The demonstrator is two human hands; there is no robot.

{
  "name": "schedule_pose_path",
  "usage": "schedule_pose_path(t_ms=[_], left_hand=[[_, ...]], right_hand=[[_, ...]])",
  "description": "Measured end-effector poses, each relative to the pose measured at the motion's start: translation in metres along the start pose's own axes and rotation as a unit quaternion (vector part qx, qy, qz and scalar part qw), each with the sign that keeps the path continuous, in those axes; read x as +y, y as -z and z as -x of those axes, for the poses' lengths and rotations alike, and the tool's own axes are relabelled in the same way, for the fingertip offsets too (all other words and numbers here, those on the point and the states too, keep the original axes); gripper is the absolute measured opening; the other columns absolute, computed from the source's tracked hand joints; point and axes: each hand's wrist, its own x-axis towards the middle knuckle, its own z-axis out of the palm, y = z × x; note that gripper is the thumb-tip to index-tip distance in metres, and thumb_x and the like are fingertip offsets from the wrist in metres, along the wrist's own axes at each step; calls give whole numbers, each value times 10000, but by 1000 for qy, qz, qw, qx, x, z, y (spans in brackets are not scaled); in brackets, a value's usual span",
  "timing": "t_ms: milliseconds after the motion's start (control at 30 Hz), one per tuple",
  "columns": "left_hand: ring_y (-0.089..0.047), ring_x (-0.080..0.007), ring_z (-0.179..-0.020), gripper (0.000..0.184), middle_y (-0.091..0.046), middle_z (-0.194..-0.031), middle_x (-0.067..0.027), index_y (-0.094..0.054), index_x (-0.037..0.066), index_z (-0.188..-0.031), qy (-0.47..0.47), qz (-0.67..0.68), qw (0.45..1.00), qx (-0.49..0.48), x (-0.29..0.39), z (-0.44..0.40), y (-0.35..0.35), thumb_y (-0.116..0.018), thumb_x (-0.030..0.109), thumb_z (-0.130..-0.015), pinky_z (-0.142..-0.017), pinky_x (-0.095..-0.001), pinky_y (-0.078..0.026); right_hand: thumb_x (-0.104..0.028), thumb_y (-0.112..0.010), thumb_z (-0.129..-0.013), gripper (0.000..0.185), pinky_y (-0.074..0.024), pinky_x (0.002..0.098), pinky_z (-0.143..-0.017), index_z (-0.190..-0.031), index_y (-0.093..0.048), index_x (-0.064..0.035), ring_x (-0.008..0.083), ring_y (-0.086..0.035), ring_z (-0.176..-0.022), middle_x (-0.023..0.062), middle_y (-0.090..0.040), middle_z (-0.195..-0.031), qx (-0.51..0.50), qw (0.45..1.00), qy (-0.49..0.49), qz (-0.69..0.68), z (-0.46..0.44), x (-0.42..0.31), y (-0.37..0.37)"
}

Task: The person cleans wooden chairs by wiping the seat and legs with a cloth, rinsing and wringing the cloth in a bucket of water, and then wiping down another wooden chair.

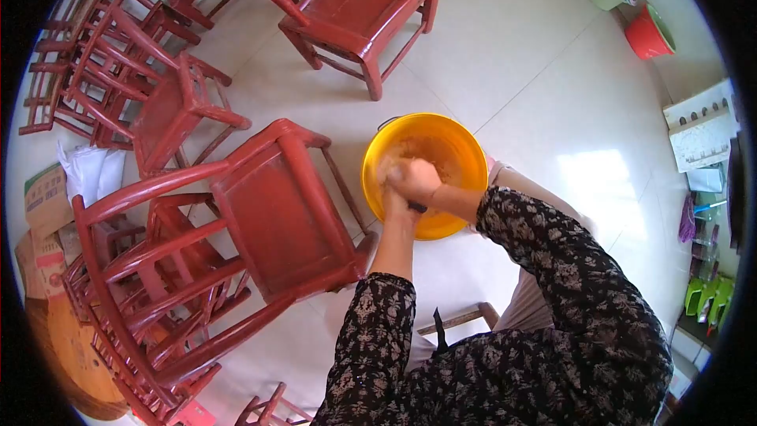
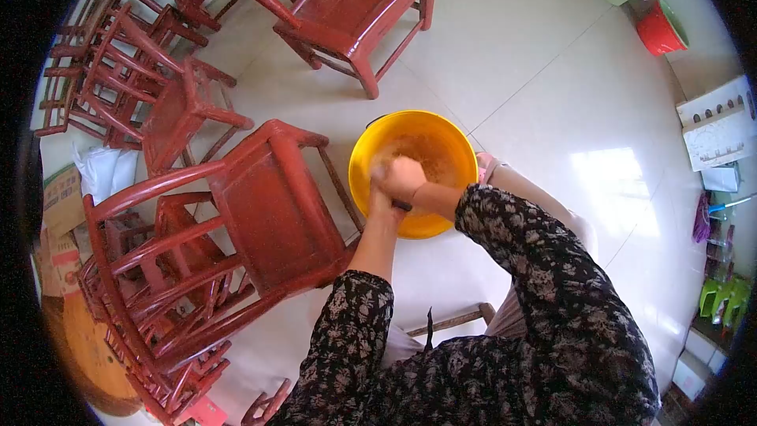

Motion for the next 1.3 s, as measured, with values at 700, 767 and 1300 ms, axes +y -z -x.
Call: schedule_pose_path(t_ms=[700,767,1300], left_hand=[[-384,-261,-1145,460,-407,-1294,-76,-294,276,-1340,61,-77,945,313,-5,22,9,-390,440,-921,-909,-597,-306],[-400,-270,-1140,488,-392,-1308,-101,-310,228,-1346,67,-34,968,239,-13,14,23,-361,462,-920,-926,-568,-329],[-610,-260,-845,409,-607,-921,-64,-551,92,-1004,61,4,998,-12,-5,15,22,-366,443,-907,-700,-451,-515]], right_hand=[[-165,-472,-848,293,-391,372,-932,-1083,-586,-31,241,-517,-1083,153,-557,-1153,59,973,-128,-182,-32,80,-44],[-146,-481,-860,318,-409,356,-915,-1156,-540,-44,235,-518,-1080,146,-546,-1174,-87,855,-112,-499,-35,122,-77],[-400,-574,-814,356,-460,412,-661,-855,-553,-46,317,-603,-749,165,-612,-805,6,982,141,-124,67,-18,5]])
